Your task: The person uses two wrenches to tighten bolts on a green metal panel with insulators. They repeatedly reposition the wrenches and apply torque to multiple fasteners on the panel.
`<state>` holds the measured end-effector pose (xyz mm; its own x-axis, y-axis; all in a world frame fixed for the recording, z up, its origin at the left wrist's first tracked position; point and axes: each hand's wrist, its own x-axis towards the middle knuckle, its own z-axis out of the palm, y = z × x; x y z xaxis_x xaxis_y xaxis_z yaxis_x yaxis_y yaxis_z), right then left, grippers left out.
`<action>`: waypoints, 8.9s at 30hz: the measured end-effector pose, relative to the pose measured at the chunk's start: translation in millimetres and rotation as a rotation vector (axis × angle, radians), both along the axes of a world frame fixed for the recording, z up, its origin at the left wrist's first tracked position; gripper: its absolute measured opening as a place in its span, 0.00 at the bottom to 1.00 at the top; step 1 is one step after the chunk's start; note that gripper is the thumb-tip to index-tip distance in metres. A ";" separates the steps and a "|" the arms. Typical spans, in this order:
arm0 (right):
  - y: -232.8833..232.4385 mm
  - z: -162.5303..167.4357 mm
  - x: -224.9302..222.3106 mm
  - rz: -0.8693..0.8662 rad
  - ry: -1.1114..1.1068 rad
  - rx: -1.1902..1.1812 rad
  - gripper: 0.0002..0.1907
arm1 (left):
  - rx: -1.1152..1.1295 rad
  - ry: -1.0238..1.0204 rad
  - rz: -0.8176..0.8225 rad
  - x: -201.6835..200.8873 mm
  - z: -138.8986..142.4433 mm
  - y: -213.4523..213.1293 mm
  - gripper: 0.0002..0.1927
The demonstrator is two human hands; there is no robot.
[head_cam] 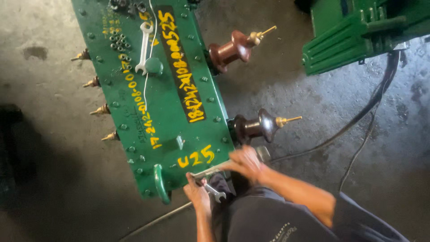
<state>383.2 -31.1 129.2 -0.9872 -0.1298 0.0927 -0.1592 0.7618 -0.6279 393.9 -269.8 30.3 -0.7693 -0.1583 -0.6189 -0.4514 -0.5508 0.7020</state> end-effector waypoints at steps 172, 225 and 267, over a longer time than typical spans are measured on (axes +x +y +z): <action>-193.8 -71.7 -91.5 -0.274 0.054 0.185 0.12 | 0.912 -0.030 0.100 -3.2 -56.5 12.3 0.13; -94.5 6.3 -38.0 -0.214 -0.369 -0.185 0.17 | -0.679 -0.083 -0.047 59.1 34.2 15.6 0.13; 44.3 -11.6 142.8 -0.476 -0.543 -0.050 0.23 | 0.411 -0.002 -0.061 71.2 -54.9 77.3 0.11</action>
